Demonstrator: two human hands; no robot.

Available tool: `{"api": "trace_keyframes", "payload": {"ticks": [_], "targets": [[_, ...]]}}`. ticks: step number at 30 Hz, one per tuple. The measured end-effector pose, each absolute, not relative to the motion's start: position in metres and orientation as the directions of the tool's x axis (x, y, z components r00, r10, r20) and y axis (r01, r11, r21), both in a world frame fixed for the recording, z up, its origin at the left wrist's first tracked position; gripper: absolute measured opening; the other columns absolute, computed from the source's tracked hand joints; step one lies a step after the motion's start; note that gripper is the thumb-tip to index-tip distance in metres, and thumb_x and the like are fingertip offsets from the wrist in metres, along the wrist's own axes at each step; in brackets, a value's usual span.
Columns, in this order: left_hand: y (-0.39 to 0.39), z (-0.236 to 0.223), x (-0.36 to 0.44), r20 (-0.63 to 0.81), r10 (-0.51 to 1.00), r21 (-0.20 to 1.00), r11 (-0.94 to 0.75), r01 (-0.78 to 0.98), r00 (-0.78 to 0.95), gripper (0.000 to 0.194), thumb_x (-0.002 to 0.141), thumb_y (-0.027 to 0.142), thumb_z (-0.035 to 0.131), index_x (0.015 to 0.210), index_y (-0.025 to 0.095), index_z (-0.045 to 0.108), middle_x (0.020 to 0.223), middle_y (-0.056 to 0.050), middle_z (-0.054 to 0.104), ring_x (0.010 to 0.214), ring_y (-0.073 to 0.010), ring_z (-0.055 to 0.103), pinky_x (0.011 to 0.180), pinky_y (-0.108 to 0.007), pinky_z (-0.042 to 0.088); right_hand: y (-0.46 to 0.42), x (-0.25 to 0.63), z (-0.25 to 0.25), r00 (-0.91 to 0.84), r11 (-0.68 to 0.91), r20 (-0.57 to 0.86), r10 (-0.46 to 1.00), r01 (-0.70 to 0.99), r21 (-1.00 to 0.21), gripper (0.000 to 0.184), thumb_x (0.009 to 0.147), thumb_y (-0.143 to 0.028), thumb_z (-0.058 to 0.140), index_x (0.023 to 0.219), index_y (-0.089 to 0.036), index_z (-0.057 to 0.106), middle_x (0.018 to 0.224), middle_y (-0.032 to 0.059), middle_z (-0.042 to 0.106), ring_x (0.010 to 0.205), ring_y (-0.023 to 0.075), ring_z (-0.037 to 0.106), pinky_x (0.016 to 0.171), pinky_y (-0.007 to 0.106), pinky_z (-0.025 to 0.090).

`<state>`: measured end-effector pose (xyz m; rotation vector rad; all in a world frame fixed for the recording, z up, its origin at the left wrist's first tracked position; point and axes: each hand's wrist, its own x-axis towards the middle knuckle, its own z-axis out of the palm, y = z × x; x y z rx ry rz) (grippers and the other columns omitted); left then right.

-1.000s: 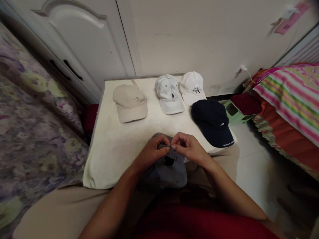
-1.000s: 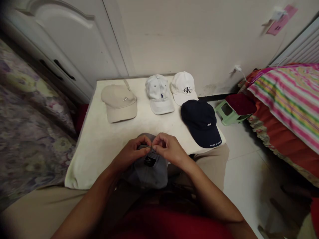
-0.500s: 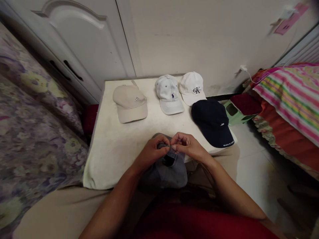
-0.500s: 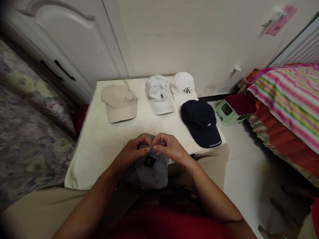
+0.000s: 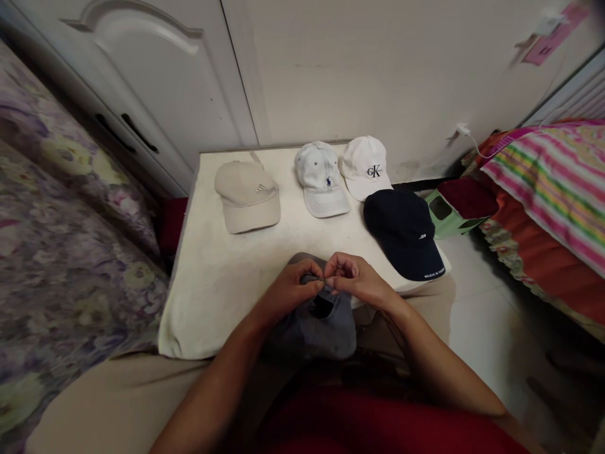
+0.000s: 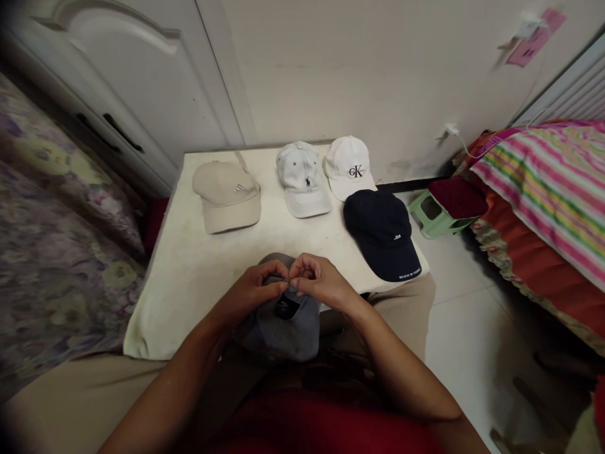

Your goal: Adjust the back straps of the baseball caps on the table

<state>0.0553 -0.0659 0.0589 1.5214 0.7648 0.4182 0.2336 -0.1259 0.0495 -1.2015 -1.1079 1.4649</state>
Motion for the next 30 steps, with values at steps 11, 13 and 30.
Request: {"api": "trace_keyframes", "payload": {"ticks": [11, 13, 30], "targets": [[-0.0639, 0.0580, 0.0553, -0.202, 0.684, 0.972, 0.054, 0.227, 0.701, 0.015, 0.076, 0.031, 0.067, 0.081, 0.017, 0.063, 0.074, 0.001, 0.061, 0.070, -0.0150, 0.053, 0.062, -0.027, 0.038, -0.1262, 0.2343, 0.0537, -0.130, -0.190, -0.178, 0.975, -0.094, -0.977, 0.015, 0.067, -0.019, 0.068, 0.079, -0.019, 0.059, 0.071, -0.0047, 0.058, 0.060, 0.0097, 0.054, 0.057, 0.024, 0.042], [-0.0637, 0.0576, 0.0552, -0.197, 0.683, 0.973, 0.049, 0.225, 0.703, 0.014, 0.076, 0.030, 0.067, 0.080, 0.017, 0.063, 0.074, 0.001, 0.061, 0.070, -0.0146, 0.052, 0.062, -0.026, 0.038, -0.1256, 0.2344, 0.0526, -0.130, -0.183, -0.171, 0.977, -0.086, -0.979, 0.014, 0.067, -0.019, 0.068, 0.078, -0.019, 0.058, 0.069, -0.0050, 0.057, 0.059, 0.0096, 0.053, 0.056, 0.023, 0.041], [-0.0619, 0.0503, 0.0546, -0.242, 0.647, 0.969, 0.123, 0.214, 0.723, 0.015, 0.075, 0.028, 0.067, 0.082, 0.016, 0.063, 0.073, 0.002, 0.059, 0.066, -0.0124, 0.050, 0.061, -0.025, 0.037, -0.1258, 0.2284, 0.0514, -0.062, -0.157, -0.159, 0.985, 0.038, -0.987, 0.010, 0.065, -0.018, 0.060, 0.074, -0.019, 0.056, 0.060, -0.0068, 0.049, 0.054, 0.0094, 0.040, 0.051, 0.023, 0.029]]}}
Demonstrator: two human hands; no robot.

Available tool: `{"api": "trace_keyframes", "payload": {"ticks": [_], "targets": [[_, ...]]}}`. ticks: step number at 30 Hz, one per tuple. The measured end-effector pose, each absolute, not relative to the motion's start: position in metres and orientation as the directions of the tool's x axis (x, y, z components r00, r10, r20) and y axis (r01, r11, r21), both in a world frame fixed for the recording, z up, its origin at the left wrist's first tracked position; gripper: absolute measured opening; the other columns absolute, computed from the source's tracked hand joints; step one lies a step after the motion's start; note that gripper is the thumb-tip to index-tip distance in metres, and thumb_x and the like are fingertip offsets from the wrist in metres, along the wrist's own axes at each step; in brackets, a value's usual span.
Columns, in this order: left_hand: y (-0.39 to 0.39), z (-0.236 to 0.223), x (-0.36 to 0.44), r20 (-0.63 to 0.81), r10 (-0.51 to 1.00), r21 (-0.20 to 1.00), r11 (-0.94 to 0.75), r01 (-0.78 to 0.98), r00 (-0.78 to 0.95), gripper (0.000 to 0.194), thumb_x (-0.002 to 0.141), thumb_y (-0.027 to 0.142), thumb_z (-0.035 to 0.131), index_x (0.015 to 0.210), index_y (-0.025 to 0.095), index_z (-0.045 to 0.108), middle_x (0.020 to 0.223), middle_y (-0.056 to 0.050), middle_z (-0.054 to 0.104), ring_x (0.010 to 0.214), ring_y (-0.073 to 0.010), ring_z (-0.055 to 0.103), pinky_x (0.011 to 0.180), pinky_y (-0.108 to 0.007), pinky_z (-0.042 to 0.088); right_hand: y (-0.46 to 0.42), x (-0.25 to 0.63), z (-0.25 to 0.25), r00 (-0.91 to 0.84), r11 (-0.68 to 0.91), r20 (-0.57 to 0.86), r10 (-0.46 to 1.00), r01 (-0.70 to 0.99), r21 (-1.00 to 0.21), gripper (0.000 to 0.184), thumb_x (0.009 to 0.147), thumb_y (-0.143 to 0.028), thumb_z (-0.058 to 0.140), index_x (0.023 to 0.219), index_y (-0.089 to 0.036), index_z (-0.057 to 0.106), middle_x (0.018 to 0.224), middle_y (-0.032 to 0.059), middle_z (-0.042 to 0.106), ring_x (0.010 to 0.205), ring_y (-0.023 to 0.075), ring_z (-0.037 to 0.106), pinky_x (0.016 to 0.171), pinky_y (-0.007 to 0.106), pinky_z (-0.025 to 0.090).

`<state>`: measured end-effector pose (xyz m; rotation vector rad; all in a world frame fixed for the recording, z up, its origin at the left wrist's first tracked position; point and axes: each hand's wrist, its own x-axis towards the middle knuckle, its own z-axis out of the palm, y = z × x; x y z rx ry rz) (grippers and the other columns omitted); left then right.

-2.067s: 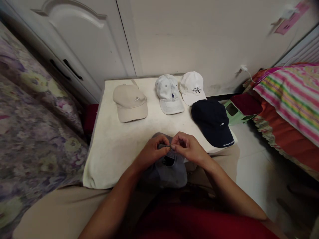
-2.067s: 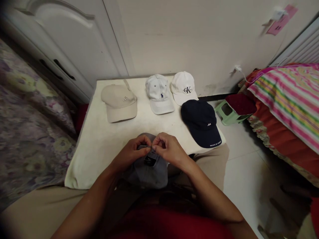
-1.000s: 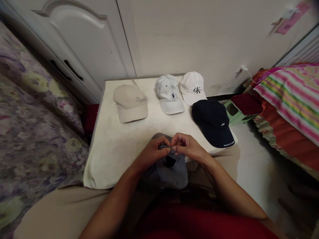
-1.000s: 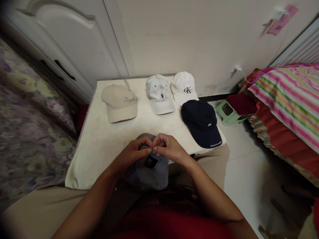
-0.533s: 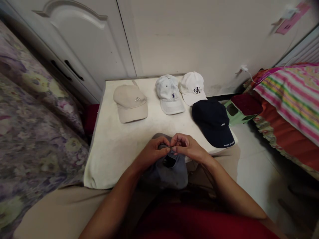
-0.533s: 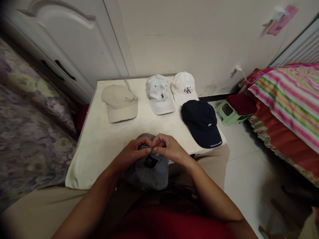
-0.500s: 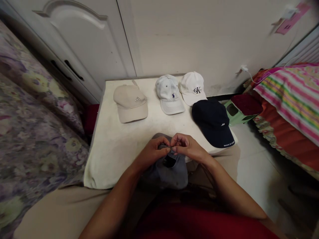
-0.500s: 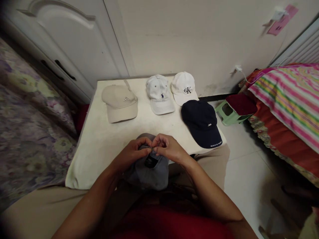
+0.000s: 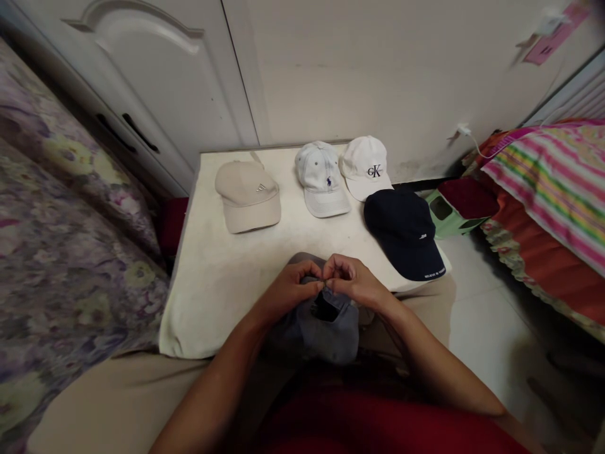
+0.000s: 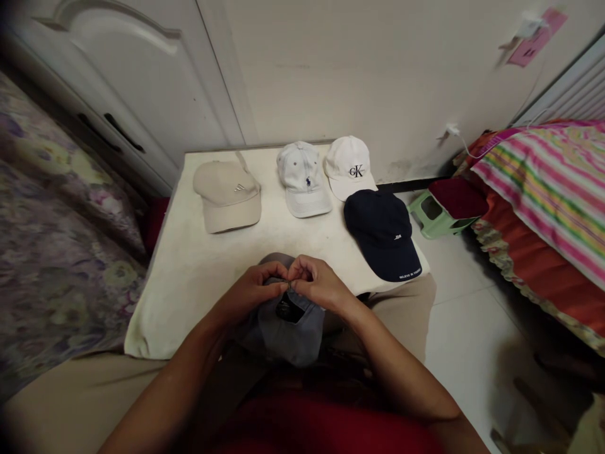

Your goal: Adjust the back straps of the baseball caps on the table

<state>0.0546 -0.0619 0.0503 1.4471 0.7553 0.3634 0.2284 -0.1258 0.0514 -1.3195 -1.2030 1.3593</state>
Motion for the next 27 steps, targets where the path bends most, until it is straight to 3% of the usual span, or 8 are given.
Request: {"api": "trace_keyframes", "payload": {"ticks": [12, 18, 22, 27], "targets": [[-0.0616, 0.0500, 0.0537, -0.244, 0.638, 0.969, 0.136, 0.205, 0.730, 0.015, 0.075, 0.029, 0.068, 0.082, 0.017, 0.064, 0.072, 0.002, 0.058, 0.064, -0.0124, 0.050, 0.059, -0.025, 0.036, -0.1261, 0.2293, 0.0527, -0.069, -0.170, -0.171, 0.983, 0.026, -0.985, 0.011, 0.064, -0.016, 0.060, 0.074, -0.020, 0.055, 0.060, -0.0060, 0.052, 0.054, 0.0099, 0.043, 0.050, 0.023, 0.031], [-0.0608, 0.0479, 0.0532, -0.237, 0.665, 0.971, 0.177, 0.159, 0.708, 0.016, 0.074, 0.029, 0.071, 0.081, 0.017, 0.063, 0.072, 0.003, 0.058, 0.066, -0.0122, 0.050, 0.061, -0.024, 0.038, -0.1282, 0.2306, 0.0534, -0.081, -0.159, -0.155, 0.985, -0.044, -0.986, 0.012, 0.072, -0.026, 0.064, 0.080, -0.020, 0.058, 0.071, -0.0030, 0.055, 0.062, 0.0119, 0.051, 0.057, 0.025, 0.039], [-0.0589, 0.0460, 0.0516, -0.223, 0.694, 0.975, 0.175, 0.140, 0.685, 0.014, 0.074, 0.027, 0.071, 0.080, 0.017, 0.063, 0.076, 0.002, 0.059, 0.070, -0.0125, 0.051, 0.063, -0.024, 0.039, -0.1318, 0.2350, 0.0559, -0.095, -0.107, -0.107, 0.990, 0.001, -0.994, 0.012, 0.080, -0.028, 0.062, 0.086, -0.018, 0.061, 0.073, -0.0019, 0.056, 0.065, 0.0123, 0.049, 0.059, 0.026, 0.036], [-0.0578, 0.0463, 0.0508, -0.227, 0.706, 0.973, 0.191, 0.129, 0.671, 0.016, 0.074, 0.029, 0.072, 0.081, 0.017, 0.062, 0.074, 0.003, 0.059, 0.069, -0.0124, 0.051, 0.062, -0.024, 0.038, -0.1333, 0.2336, 0.0541, -0.080, -0.106, -0.106, 0.991, 0.000, -0.994, 0.016, 0.079, -0.031, 0.067, 0.087, -0.019, 0.060, 0.074, -0.0026, 0.055, 0.063, 0.0119, 0.047, 0.058, 0.026, 0.033]]}}
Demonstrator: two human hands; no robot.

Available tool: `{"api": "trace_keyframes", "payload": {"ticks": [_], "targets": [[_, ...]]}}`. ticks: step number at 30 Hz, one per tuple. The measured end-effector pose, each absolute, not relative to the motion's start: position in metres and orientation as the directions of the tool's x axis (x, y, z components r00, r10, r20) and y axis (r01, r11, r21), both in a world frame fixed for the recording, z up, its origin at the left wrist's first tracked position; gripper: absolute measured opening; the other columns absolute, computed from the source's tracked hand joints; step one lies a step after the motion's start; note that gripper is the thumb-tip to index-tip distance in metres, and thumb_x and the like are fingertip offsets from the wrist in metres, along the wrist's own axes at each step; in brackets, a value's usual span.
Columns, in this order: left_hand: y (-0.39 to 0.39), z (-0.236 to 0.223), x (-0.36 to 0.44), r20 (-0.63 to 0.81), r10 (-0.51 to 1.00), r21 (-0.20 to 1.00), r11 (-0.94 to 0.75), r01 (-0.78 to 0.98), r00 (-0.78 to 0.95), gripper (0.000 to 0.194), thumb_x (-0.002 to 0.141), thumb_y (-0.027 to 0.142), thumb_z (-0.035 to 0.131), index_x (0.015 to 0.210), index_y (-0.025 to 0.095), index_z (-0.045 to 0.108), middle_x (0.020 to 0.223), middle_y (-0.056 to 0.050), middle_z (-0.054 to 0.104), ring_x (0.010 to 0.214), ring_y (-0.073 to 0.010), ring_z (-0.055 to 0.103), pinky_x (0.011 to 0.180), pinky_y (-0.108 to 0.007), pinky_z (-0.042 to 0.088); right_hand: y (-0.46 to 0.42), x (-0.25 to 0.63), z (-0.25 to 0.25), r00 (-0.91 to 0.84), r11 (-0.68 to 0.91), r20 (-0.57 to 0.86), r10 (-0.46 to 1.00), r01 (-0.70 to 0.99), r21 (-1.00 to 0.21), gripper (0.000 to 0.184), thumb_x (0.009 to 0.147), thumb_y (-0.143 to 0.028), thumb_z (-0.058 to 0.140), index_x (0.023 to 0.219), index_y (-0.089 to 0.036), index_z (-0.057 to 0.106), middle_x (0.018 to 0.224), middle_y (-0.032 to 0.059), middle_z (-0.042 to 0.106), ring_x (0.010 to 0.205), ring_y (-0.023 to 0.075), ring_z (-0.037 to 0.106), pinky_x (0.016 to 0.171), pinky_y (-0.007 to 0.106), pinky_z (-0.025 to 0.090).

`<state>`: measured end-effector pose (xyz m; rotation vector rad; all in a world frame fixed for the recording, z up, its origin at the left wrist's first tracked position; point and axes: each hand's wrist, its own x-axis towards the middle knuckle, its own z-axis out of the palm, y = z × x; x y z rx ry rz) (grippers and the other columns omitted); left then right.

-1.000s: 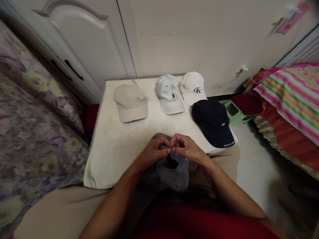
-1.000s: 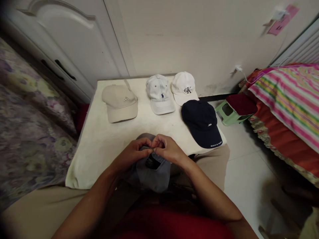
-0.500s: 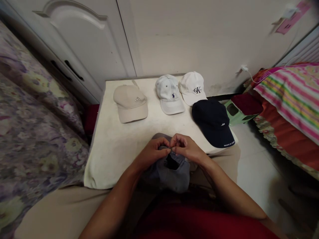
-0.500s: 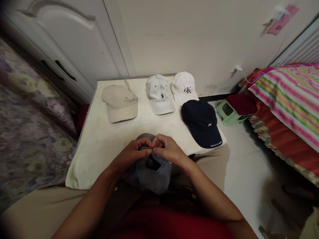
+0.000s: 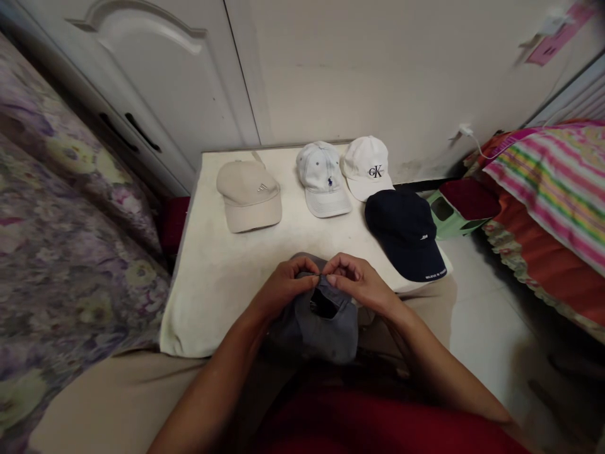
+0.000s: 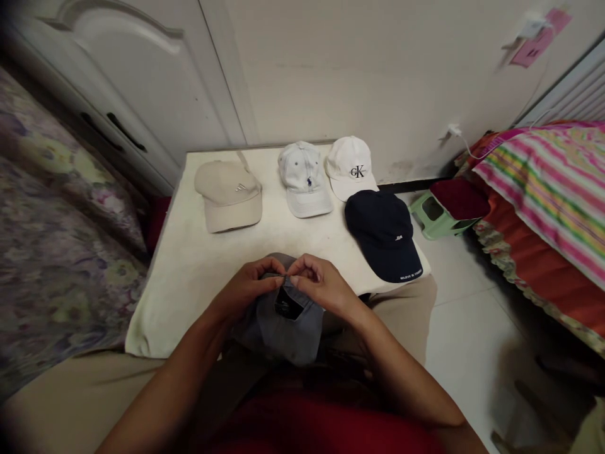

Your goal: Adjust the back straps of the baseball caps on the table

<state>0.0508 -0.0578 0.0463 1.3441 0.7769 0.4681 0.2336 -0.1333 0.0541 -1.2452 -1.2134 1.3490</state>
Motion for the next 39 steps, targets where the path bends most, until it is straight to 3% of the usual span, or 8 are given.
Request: {"api": "trace_keyframes", "payload": {"ticks": [15, 24, 30, 35, 39], "targets": [[-0.060, 0.051, 0.052, -0.218, 0.703, 0.976, 0.142, 0.166, 0.677, 0.015, 0.074, 0.030, 0.071, 0.081, 0.018, 0.066, 0.076, 0.001, 0.061, 0.071, -0.0143, 0.054, 0.063, -0.025, 0.040, -0.129, 0.229, 0.046, -0.010, -0.080, -0.084, 0.996, 0.184, -0.980, 0.007, 0.076, -0.022, 0.064, 0.077, -0.021, 0.057, 0.062, -0.0051, 0.050, 0.055, 0.0107, 0.040, 0.050, 0.024, 0.029], [-0.059, 0.050, 0.052, -0.260, 0.693, 0.960, 0.259, 0.104, 0.672, 0.018, 0.069, 0.029, 0.074, 0.079, 0.017, 0.064, 0.073, 0.002, 0.060, 0.067, -0.0122, 0.053, 0.061, -0.024, 0.039, -0.132, 0.229, 0.052, 0.028, -0.061, -0.057, 0.998, 0.201, -0.978, 0.012, 0.081, -0.031, 0.065, 0.081, -0.020, 0.061, 0.069, -0.0018, 0.055, 0.061, 0.0126, 0.045, 0.054, 0.025, 0.033], [-0.057, 0.049, 0.049, -0.363, 0.668, 0.893, 0.448, 0.038, 0.650, 0.026, 0.067, 0.030, 0.077, 0.082, 0.017, 0.062, 0.071, 0.002, 0.063, 0.059, -0.0118, 0.056, 0.057, -0.024, 0.042, -0.138, 0.230, 0.053, 0.014, -0.022, -0.020, 1.000, 0.121, -0.992, 0.023, 0.084, -0.036, 0.066, 0.103, -0.023, 0.066, 0.069, -0.0026, 0.053, 0.063, 0.0140, 0.047, 0.057, 0.026, 0.036], [-0.057, 0.047, 0.050, -0.380, 0.657, 0.867, 0.497, 0.004, 0.651, 0.026, 0.067, 0.028, 0.079, 0.082, 0.017, 0.061, 0.070, 0.002, 0.065, 0.058, -0.0112, 0.058, 0.056, -0.023, 0.044, -0.139, 0.228, 0.050, 0.030, 0.091, 0.101, 0.994, 0.242, -0.966, 0.017, 0.087, -0.031, 0.066, 0.102, -0.025, 0.067, 0.072, -0.0011, 0.056, 0.066, 0.0153, 0.050, 0.059, 0.027, 0.038], [-0.056, 0.044, 0.050, -0.367, 0.654, 0.873, 0.487, 0.002, 0.662, 0.024, 0.069, 0.027, 0.079, 0.083, 0.017, 0.062, 0.072, 0.002, 0.066, 0.059, -0.0109, 0.059, 0.057, -0.023, 0.044, -0.138, 0.226, 0.049, 0.034, 0.104, 0.117, 0.993, 0.265, -0.959, 0.011, 0.088, -0.026, 0.064, 0.099, -0.023, 0.066, 0.077, -0.0002, 0.059, 0.066, 0.0145, 0.052, 0.058, 0.027, 0.038]]}}
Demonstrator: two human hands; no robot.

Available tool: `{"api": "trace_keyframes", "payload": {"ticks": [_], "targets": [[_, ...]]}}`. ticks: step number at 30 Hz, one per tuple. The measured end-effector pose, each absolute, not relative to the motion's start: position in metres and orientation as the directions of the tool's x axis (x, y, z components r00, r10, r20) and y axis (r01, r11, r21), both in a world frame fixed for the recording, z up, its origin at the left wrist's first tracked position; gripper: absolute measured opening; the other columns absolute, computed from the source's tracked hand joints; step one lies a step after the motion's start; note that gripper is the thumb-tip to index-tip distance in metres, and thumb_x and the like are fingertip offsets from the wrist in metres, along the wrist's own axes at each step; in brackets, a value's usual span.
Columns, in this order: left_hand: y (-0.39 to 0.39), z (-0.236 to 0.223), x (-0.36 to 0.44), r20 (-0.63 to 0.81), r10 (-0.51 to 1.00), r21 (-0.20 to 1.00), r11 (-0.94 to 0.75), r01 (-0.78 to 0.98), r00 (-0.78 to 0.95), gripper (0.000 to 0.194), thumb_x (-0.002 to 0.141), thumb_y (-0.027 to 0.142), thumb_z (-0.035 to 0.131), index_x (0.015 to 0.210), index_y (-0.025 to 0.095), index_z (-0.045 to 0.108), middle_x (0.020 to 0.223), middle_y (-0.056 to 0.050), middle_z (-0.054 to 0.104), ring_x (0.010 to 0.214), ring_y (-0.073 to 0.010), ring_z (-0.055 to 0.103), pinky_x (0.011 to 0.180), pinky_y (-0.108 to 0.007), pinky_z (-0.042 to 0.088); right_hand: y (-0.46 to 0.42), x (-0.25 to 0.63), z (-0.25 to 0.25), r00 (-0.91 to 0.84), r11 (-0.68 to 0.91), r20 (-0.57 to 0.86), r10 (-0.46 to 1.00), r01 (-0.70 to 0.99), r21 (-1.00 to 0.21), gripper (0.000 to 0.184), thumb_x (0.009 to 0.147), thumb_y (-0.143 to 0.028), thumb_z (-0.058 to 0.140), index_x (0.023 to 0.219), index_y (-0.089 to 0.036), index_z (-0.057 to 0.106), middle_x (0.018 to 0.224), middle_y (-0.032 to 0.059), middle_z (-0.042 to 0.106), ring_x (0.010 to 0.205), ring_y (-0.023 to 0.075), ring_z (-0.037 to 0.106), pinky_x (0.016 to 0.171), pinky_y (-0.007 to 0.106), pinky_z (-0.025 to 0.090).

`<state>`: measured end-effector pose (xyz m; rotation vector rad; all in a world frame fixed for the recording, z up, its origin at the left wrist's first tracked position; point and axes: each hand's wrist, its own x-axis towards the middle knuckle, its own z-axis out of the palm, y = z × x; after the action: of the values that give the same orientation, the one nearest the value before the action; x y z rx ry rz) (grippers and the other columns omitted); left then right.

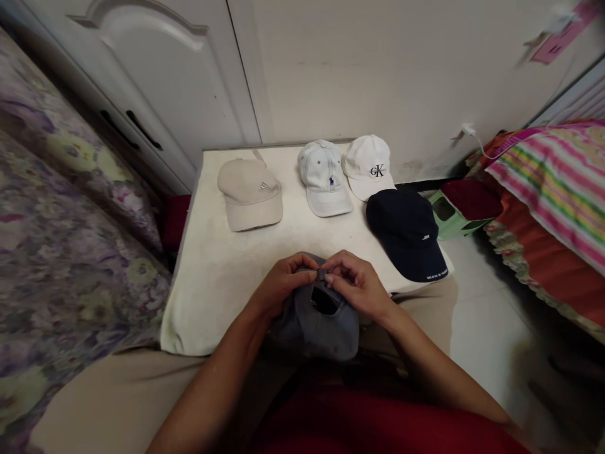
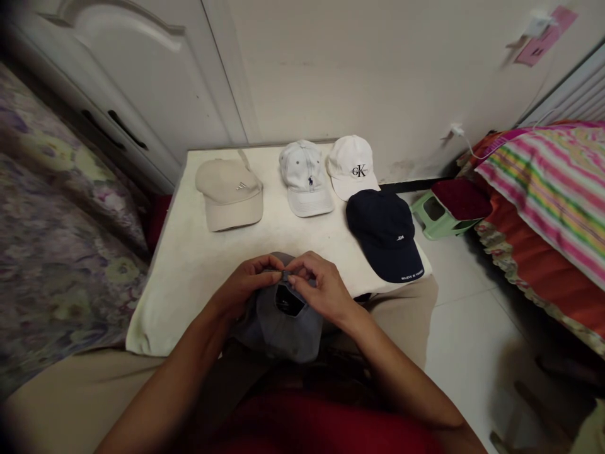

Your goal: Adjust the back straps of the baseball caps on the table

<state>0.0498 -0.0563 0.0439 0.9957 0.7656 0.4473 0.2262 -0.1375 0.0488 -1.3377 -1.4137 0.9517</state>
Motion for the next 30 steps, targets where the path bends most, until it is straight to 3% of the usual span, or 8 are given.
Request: {"api": "trace_keyframes", "payload": {"ticks": [8, 13, 15, 20, 27, 30], "targets": [[-0.056, 0.043, 0.051, -0.322, 0.682, 0.905, 0.426, 0.001, 0.657, 0.021, 0.070, 0.026, 0.077, 0.082, 0.017, 0.062, 0.074, 0.002, 0.066, 0.062, -0.0110, 0.059, 0.059, -0.023, 0.044, -0.135, 0.224, 0.051, 0.005, 0.252, 0.281, 0.960, 0.428, -0.868, 0.012, 0.088, -0.019, 0.061, 0.098, -0.024, 0.067, 0.091, 0.0037, 0.062, 0.080, 0.0179, 0.059, 0.070, 0.031, 0.046], [-0.056, 0.049, 0.050, -0.321, 0.697, 0.904, 0.427, -0.011, 0.641, 0.020, 0.069, 0.025, 0.077, 0.080, 0.017, 0.063, 0.075, 0.002, 0.065, 0.062, -0.0109, 0.057, 0.059, -0.023, 0.042, -0.135, 0.223, 0.047, 0.019, 0.193, 0.211, 0.977, 0.331, -0.924, 0.033, 0.078, -0.024, 0.075, 0.110, -0.025, 0.065, 0.097, 0.0029, 0.064, 0.089, 0.0193, 0.060, 0.081, 0.034, 0.049], [-0.057, 0.051, 0.049, -0.320, 0.694, 0.899, 0.437, -0.024, 0.645, 0.020, 0.070, 0.025, 0.076, 0.082, 0.017, 0.062, 0.077, 0.002, 0.066, 0.063, -0.0111, 0.058, 0.060, -0.023, 0.043, -0.134, 0.221, 0.045, 0.035, 0.161, 0.174, 0.984, 0.241, -0.957, 0.032, 0.077, -0.023, 0.076, 0.107, -0.024, 0.066, 0.099, 0.0026, 0.065, 0.094, 0.0198, 0.060, 0.086, 0.035, 0.048], [-0.064, 0.057, 0.049, -0.233, 0.750, 0.937, 0.343, -0.062, 0.619, 0.021, 0.069, 0.024, 0.078, 0.083, 0.017, 0.062, 0.079, 0.002, 0.066, 0.072, -0.0125, 0.059, 0.068, -0.024, 0.044, -0.134, 0.217, 0.044, 0.047, 0.104, 0.106, 0.993, 0.049, -0.993, 0.027, 0.077, -0.021, 0.075, 0.103, -0.024, 0.068, 0.084, -0.0018, 0.059, 0.074, 0.0136, 0.055, 0.071, 0.028, 0.047], [-0.076, 0.071, 0.054, -0.118, 0.831, 0.992, 0.128, 0.018, 0.543, 0.018, 0.075, 0.023, 0.073, 0.089, 0.018, 0.063, 0.084, 0.002, 0.064, 0.080, -0.0137, 0.059, 0.074, -0.026, 0.043, -0.136, 0.225, 0.052, 0.021, 0.202, 0.208, 0.978, 0.175, -0.964, 0.018, 0.079, -0.023, 0.072, 0.097, -0.023, 0.068, 0.080, -0.0014, 0.055, 0.070, 0.0136, 0.051, 0.062, 0.026, 0.042], [-0.083, 0.078, 0.055, -0.094, 0.848, 0.994, 0.052, 0.095, 0.522, 0.015, 0.081, 0.025, 0.066, 0.093, 0.018, 0.062, 0.087, 0.000, 0.064, 0.082, -0.0155, 0.060, 0.075, -0.028, 0.044, -0.138, 0.230, 0.051, 0.005, 0.182, 0.184, 0.983, 0.128, -0.975, 0.017, 0.081, -0.025, 0.070, 0.098, -0.022, 0.068, 0.079, -0.0012, 0.056, 0.067, 0.0131, 0.050, 0.060, 0.025, 0.041]]}}
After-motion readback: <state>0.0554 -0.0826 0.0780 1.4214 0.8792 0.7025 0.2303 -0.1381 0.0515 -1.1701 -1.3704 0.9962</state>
